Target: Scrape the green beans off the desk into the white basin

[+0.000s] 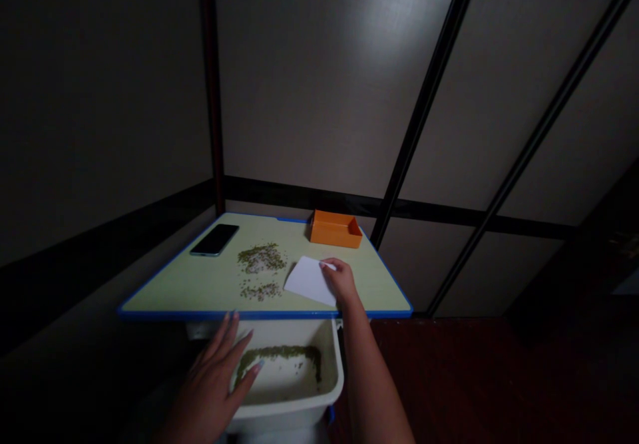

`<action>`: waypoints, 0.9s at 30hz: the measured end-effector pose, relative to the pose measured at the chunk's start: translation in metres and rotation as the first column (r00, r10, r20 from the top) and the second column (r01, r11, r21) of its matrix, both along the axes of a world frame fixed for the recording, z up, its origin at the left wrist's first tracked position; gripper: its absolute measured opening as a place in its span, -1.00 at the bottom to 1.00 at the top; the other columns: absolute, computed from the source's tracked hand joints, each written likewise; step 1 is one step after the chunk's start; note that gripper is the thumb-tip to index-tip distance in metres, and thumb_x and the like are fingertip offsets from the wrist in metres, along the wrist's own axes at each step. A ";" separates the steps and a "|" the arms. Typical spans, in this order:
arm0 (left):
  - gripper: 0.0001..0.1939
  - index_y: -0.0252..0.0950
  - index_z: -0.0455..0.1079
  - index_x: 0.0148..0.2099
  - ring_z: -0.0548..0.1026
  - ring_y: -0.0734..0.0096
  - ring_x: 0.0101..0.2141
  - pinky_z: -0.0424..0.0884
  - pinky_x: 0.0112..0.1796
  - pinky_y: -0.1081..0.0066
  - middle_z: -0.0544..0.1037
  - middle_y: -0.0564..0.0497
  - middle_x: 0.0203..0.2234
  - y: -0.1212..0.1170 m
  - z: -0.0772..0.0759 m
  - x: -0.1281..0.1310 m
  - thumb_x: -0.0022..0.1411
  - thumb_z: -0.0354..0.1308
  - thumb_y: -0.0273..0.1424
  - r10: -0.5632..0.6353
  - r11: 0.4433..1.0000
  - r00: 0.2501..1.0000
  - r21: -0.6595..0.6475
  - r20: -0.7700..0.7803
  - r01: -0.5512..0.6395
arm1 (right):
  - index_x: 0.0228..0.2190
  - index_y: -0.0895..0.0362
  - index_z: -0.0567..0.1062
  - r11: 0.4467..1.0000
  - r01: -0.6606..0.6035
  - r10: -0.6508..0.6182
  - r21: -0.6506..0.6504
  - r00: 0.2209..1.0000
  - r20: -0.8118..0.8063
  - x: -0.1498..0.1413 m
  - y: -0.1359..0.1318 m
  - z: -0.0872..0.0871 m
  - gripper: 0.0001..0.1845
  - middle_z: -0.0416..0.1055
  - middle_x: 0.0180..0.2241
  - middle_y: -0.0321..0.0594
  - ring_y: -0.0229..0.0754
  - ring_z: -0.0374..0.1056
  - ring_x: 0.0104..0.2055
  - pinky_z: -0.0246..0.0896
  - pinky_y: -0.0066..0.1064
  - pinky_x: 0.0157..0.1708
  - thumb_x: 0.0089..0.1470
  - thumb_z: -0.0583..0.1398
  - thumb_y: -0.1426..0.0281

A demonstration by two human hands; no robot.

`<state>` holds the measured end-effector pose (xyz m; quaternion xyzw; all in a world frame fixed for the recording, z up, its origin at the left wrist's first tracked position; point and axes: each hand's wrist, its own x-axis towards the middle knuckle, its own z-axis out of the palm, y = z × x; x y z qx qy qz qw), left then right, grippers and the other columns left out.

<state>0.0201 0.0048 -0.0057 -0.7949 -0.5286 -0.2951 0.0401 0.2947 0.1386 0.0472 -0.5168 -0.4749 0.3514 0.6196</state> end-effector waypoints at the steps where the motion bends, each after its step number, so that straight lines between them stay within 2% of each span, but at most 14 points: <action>1: -0.55 -0.24 0.43 0.08 0.08 0.06 0.29 0.28 0.11 0.03 0.15 -0.19 0.28 0.000 0.001 0.000 0.25 -0.03 -0.17 0.001 1.000 1.000 -0.001 -0.003 -0.001 | -0.51 0.17 0.55 1.000 0.003 -0.003 0.002 1.000 -0.003 0.000 0.000 0.000 -0.63 0.46 -0.57 -0.22 -0.21 0.26 -0.56 0.08 -0.43 -0.56 -0.34 0.33 0.14; 5: -0.55 -0.24 0.43 0.08 0.10 0.05 0.28 0.29 0.10 0.03 0.17 -0.19 0.28 0.000 0.001 0.000 0.25 -0.03 -0.18 0.010 1.000 1.000 -0.004 -0.018 -0.010 | -0.52 0.18 0.55 1.000 0.017 -0.016 0.022 1.000 -0.023 -0.001 0.000 0.000 -0.66 0.43 -0.60 -0.27 -0.25 0.22 -0.58 0.05 -0.45 -0.57 -0.34 0.32 0.17; 11: -0.55 -0.23 0.43 0.08 0.10 0.04 0.28 0.31 0.09 0.02 0.17 -0.19 0.28 0.001 -0.003 -0.001 0.24 -0.01 -0.16 0.000 0.999 1.000 0.032 -0.022 0.001 | -0.51 0.19 0.56 0.999 0.018 -0.017 0.037 0.999 -0.033 -0.001 0.001 -0.001 -0.64 0.47 -0.55 -0.23 -0.22 0.27 -0.53 0.10 -0.43 -0.52 -0.35 0.34 0.17; 23: -0.55 -0.22 0.43 0.07 0.07 0.06 0.29 0.26 0.12 0.02 0.17 -0.17 0.28 0.001 0.001 -0.001 0.22 0.00 -0.17 0.003 0.999 1.000 -0.036 0.015 -0.003 | -0.50 0.18 0.55 0.995 0.087 -0.086 0.056 0.996 -0.014 -0.001 0.002 -0.002 -0.61 0.50 -0.51 -0.18 -0.18 0.31 -0.49 0.15 -0.42 -0.50 -0.33 0.32 0.12; 27: -0.55 -0.22 0.44 0.07 0.09 0.05 0.29 0.27 0.12 0.02 0.16 -0.18 0.29 0.002 -0.001 -0.001 0.22 0.00 -0.16 -0.002 1.000 1.000 -0.022 0.025 0.003 | -0.50 0.17 0.55 0.997 0.061 -0.061 0.050 0.998 0.002 -0.001 0.002 -0.003 -0.64 0.49 -0.50 -0.19 -0.18 0.31 -0.48 0.15 -0.42 -0.49 -0.31 0.31 0.14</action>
